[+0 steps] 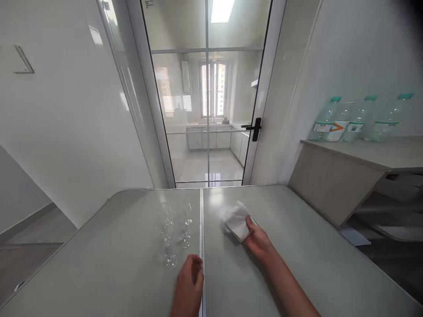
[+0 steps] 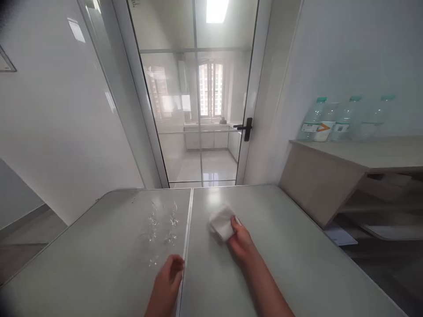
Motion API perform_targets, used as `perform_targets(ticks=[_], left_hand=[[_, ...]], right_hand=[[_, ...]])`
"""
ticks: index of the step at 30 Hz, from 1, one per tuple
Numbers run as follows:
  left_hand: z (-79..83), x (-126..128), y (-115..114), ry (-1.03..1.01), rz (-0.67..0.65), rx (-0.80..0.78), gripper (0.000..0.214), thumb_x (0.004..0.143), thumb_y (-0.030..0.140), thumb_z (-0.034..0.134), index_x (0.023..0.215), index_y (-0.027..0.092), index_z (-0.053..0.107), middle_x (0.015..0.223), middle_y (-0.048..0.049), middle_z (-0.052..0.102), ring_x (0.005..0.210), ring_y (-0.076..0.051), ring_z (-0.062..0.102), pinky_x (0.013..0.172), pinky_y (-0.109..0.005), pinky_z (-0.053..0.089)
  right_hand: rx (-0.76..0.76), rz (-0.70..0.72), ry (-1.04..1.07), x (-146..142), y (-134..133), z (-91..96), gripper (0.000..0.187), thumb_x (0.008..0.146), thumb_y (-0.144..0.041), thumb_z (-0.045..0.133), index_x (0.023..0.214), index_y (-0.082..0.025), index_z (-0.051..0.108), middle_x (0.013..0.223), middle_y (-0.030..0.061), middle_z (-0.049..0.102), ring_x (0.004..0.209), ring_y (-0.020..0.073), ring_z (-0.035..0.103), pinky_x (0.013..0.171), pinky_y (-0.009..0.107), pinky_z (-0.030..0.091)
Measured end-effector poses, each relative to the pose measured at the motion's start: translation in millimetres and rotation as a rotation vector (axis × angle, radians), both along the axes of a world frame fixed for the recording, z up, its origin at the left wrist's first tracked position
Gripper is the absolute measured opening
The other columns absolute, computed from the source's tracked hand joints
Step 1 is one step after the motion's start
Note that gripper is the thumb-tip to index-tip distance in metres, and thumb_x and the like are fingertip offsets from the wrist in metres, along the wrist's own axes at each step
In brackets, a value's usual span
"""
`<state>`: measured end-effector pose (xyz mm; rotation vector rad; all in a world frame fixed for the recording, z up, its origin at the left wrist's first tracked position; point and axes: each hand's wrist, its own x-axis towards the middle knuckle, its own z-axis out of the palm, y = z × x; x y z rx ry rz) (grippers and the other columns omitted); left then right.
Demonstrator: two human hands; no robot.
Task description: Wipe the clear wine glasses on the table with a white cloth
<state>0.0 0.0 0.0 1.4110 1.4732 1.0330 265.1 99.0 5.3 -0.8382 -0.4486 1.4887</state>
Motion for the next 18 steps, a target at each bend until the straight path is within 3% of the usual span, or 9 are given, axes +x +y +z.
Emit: perform_targets(ticks=[2,5,12,18], left_hand=[[-6.5,-1,1,0.057,0.138,0.009,0.047,0.075,0.024,0.054,0.122,0.016,0.055,0.131,-0.0166,0.061,0.127,-0.030,0.059,0.107,-0.042,0.047],[-15.2,1,8,0.071,0.208,-0.013,0.069,0.079,0.023,0.055,0.145,0.013,0.038,0.153,-0.0204,0.045,0.144,-0.032,0.044,0.117,-0.046,0.039],[-17.9,8,41,0.169,0.311,0.019,0.081,0.086,0.030,0.058,0.155,0.010,0.020,0.160,-0.0230,0.034,0.150,-0.033,0.032,0.124,-0.046,0.028],[-15.5,3,67,0.217,0.380,0.081,0.082,0.086,0.032,0.061,0.152,0.002,0.023,0.159,-0.0308,0.030,0.150,-0.038,0.031,0.123,-0.048,0.028]], right_hand=[[-0.042,-0.018,0.004,1,1,-4.0,0.030,0.089,-0.037,0.071,0.113,-0.018,0.070,0.113,0.0088,0.075,0.108,0.0267,0.070,0.091,0.040,0.061],[-0.055,-0.068,0.033,4,6,-12.0,0.023,0.090,-0.033,0.070,0.107,-0.017,0.072,0.111,0.0082,0.076,0.109,0.0266,0.070,0.093,0.040,0.061],[-0.016,-0.249,0.054,12,15,-24.1,0.017,0.087,-0.031,0.074,0.101,-0.021,0.072,0.110,0.0048,0.077,0.118,0.0239,0.067,0.098,0.039,0.060],[-0.030,-0.234,0.063,7,13,-24.5,0.018,0.087,-0.030,0.074,0.101,-0.020,0.071,0.108,0.0049,0.077,0.114,0.0243,0.069,0.097,0.039,0.061]])
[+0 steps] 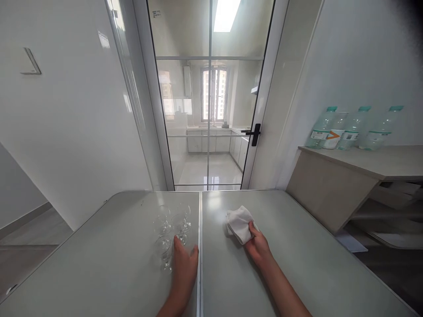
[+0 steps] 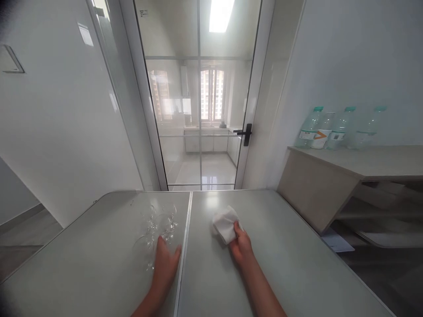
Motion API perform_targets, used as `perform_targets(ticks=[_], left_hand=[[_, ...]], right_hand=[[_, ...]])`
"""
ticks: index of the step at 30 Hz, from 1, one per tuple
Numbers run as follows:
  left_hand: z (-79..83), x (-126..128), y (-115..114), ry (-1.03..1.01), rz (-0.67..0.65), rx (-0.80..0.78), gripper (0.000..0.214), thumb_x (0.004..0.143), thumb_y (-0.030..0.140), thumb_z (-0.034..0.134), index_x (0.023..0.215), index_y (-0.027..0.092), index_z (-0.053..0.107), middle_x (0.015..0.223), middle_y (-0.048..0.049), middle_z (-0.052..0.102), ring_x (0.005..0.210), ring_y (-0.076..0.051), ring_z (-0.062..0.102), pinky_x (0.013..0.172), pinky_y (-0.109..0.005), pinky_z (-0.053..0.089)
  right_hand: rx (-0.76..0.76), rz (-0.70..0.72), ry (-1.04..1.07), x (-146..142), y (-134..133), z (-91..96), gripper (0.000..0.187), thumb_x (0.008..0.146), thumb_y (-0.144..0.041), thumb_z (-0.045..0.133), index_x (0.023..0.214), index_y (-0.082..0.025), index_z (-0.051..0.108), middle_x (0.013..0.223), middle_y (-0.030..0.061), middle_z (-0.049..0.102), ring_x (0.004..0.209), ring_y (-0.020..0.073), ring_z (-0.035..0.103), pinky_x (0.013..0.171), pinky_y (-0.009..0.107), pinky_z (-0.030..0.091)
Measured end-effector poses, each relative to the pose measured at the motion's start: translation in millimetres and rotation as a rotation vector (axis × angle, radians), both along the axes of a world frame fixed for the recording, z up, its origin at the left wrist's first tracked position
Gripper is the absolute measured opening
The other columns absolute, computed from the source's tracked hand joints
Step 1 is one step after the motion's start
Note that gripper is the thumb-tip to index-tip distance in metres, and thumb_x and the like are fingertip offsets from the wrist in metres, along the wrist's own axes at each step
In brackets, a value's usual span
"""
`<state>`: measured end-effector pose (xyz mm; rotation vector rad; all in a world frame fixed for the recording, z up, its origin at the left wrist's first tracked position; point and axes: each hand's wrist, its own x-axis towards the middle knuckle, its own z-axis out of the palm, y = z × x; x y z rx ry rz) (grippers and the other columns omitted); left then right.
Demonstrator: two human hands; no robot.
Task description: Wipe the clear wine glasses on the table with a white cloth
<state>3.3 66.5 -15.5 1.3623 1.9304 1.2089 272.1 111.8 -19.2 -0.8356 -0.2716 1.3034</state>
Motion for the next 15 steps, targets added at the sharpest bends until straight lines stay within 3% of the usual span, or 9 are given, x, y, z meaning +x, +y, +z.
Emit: perform_targets(ticks=[4,9,12,15], left_hand=[[2.0,1,13,-0.012,0.050,0.057,0.073,0.090,0.035,0.059,0.149,0.006,0.028,0.156,-0.0289,0.036,0.147,-0.039,0.036,0.120,-0.052,0.033],[3.9,3,28,-0.063,0.099,0.163,0.043,0.096,0.037,0.051,0.133,0.017,0.041,0.137,-0.0186,0.053,0.132,-0.032,0.052,0.110,-0.050,0.043],[1.5,2,29,-0.088,0.113,0.213,0.029,0.099,0.041,0.045,0.118,0.019,0.046,0.121,-0.0144,0.059,0.118,-0.030,0.060,0.100,-0.049,0.049],[-1.9,2,22,-0.077,0.093,0.289,0.032,0.100,0.047,0.042,0.114,0.019,0.051,0.114,-0.0127,0.063,0.107,-0.028,0.065,0.091,-0.047,0.053]], right_hand=[[-0.012,0.000,0.032,-3,-1,1.2,0.022,0.087,-0.030,0.074,0.104,-0.017,0.071,0.108,0.0059,0.077,0.107,0.0242,0.072,0.094,0.039,0.063],[0.001,-0.026,0.025,-4,0,-0.8,0.023,0.084,-0.029,0.078,0.102,-0.016,0.072,0.103,0.0057,0.078,0.099,0.0217,0.074,0.090,0.035,0.063],[0.018,-0.007,-0.020,-5,-1,0.2,0.030,0.080,-0.033,0.082,0.102,-0.017,0.071,0.102,0.0058,0.078,0.096,0.0224,0.074,0.085,0.035,0.065],[0.029,-0.043,-0.102,-7,-5,8.8,0.039,0.075,-0.041,0.085,0.102,-0.018,0.071,0.099,0.0057,0.078,0.093,0.0233,0.074,0.078,0.034,0.065]])
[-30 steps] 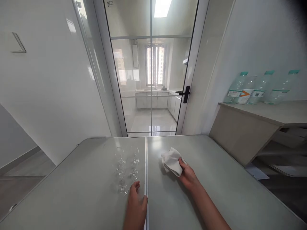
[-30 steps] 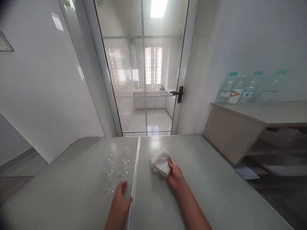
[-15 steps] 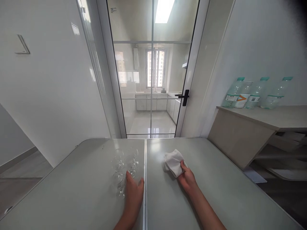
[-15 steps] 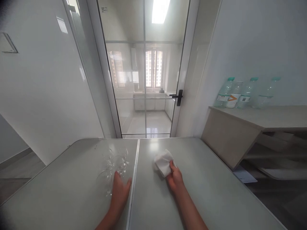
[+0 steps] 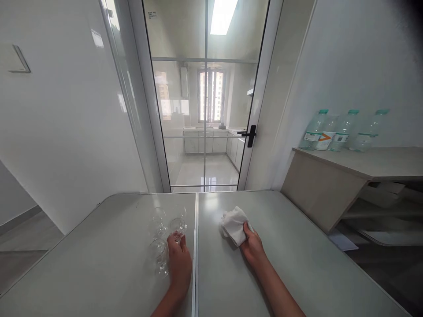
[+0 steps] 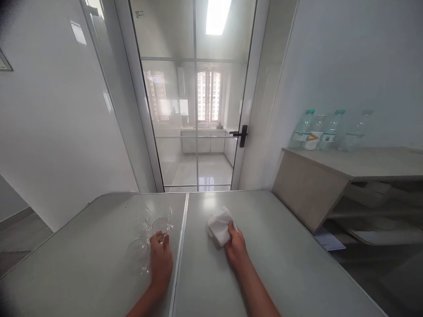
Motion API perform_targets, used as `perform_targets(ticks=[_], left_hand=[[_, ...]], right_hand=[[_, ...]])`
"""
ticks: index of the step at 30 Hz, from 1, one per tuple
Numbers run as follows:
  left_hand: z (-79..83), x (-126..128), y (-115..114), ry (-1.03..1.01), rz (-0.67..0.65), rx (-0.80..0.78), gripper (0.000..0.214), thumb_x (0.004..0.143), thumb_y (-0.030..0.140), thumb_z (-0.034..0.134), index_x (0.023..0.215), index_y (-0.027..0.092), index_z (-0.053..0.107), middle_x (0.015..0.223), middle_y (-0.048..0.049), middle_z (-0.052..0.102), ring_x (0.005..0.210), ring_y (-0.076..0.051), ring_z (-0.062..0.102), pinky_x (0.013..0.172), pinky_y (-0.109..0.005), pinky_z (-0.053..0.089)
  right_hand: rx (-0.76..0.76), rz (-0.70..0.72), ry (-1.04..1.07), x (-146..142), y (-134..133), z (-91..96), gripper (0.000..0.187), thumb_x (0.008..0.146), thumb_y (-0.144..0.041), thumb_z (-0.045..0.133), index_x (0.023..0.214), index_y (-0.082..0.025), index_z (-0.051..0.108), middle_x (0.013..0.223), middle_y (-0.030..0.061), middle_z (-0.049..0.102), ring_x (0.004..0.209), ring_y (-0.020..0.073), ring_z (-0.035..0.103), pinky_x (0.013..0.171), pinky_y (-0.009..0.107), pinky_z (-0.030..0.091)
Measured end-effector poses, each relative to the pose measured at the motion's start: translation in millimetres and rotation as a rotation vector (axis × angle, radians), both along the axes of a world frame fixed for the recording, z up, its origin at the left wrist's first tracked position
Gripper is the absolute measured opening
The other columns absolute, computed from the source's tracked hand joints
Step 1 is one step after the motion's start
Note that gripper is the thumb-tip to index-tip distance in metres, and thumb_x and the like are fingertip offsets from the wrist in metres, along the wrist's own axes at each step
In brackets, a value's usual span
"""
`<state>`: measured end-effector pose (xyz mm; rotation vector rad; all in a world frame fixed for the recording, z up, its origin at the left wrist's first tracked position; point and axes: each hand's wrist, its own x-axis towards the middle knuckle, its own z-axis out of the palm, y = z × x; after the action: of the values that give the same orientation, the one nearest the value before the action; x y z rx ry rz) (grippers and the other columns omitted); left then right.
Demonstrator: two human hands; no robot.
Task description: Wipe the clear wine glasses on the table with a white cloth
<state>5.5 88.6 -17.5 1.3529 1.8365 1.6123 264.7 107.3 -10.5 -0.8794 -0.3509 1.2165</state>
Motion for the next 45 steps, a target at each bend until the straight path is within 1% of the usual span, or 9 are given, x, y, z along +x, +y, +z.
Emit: perform_targets(ticks=[7,14,20,27,30,33,38,40,45], left_hand=[[-3.3,13,-9,0.525,-0.348,0.322,0.033,0.103,0.042,0.044,0.115,0.021,0.066,0.093,-0.0071,0.074,0.083,-0.021,0.072,0.073,-0.031,0.057],[3.3,16,-10,0.852,-0.334,0.440,0.035,0.106,0.034,0.040,0.119,0.017,0.067,0.076,-0.0052,0.070,0.067,-0.017,0.067,0.063,-0.026,0.052],[10.3,16,-18,0.939,-0.406,0.447,0.030,0.103,0.030,0.048,0.120,0.014,0.066,0.074,-0.0065,0.071,0.064,-0.018,0.066,0.061,-0.026,0.047],[23.2,19,-35,0.768,-0.619,0.285,0.026,0.091,0.019,0.059,0.116,0.018,0.068,0.076,-0.0054,0.071,0.060,-0.016,0.063,0.056,-0.024,0.038],[32.3,25,-41,0.495,-0.729,0.108,0.010,0.088,0.021,0.061,0.088,0.018,0.070,0.062,0.0011,0.059,0.054,-0.012,0.050,0.056,-0.024,0.031],[40.8,29,-41,0.025,-0.912,-0.128,0.030,0.085,0.035,0.067,0.064,0.015,0.060,0.054,0.0045,0.041,0.051,-0.009,0.036,0.053,-0.023,0.025],[48.4,28,-39,-0.609,-1.210,-0.596,0.043,0.081,0.051,0.070,0.062,0.016,0.053,0.054,0.0082,0.031,0.045,-0.004,0.014,0.045,-0.022,0.016],[47.1,26,-40,-0.501,-1.161,-0.502,0.042,0.083,0.052,0.068,0.064,0.015,0.058,0.054,0.0071,0.033,0.046,-0.005,0.018,0.046,-0.021,0.019],[30.8,17,-39,0.379,-0.769,0.136,0.026,0.091,0.038,0.064,0.102,0.017,0.076,0.063,-0.0016,0.059,0.057,-0.013,0.050,0.058,-0.024,0.038]], right_hand=[[0.199,-0.052,-0.683,-22,-33,33.8,0.041,0.093,-0.052,0.063,0.113,-0.017,0.071,0.089,0.0079,0.074,0.083,0.0244,0.069,0.067,0.030,0.057],[0.713,0.146,-1.249,-26,-49,38.5,0.029,0.098,-0.030,0.053,0.123,-0.028,0.068,0.114,0.0066,0.073,0.105,0.0263,0.068,0.110,0.048,0.041],[0.438,0.304,-1.009,-28,-51,47.2,0.037,0.101,-0.045,0.047,0.133,-0.026,0.052,0.122,0.0082,0.067,0.107,0.0252,0.065,0.094,0.038,0.050],[0.361,0.477,-0.887,-32,-53,49.7,0.052,0.096,-0.063,0.050,0.134,-0.029,0.056,0.122,0.0067,0.065,0.116,0.0284,0.060,0.098,0.039,0.047],[0.359,0.506,-0.817,-31,-54,51.0,0.053,0.095,-0.065,0.050,0.134,-0.029,0.058,0.125,0.0066,0.064,0.122,0.0287,0.057,0.099,0.038,0.045],[0.341,0.484,-0.682,-27,-56,54.7,0.058,0.094,-0.066,0.049,0.136,-0.026,0.056,0.108,0.0075,0.069,0.091,0.0231,0.063,0.079,0.032,0.049],[0.360,0.440,-0.574,-28,-61,63.5,0.061,0.092,-0.068,0.051,0.129,-0.020,0.058,0.091,0.0058,0.066,0.066,0.0163,0.052,0.061,0.027,0.041],[0.342,0.432,-0.602,-31,-62,66.4,0.061,0.090,-0.070,0.052,0.124,-0.020,0.061,0.083,0.0031,0.062,0.063,0.0156,0.048,0.058,0.026,0.037],[0.291,0.436,-0.637,-36,-53,64.8,0.053,0.092,-0.066,0.053,0.115,-0.020,0.066,0.070,-0.0019,0.052,0.060,0.0139,0.041,0.058,0.025,0.034]])
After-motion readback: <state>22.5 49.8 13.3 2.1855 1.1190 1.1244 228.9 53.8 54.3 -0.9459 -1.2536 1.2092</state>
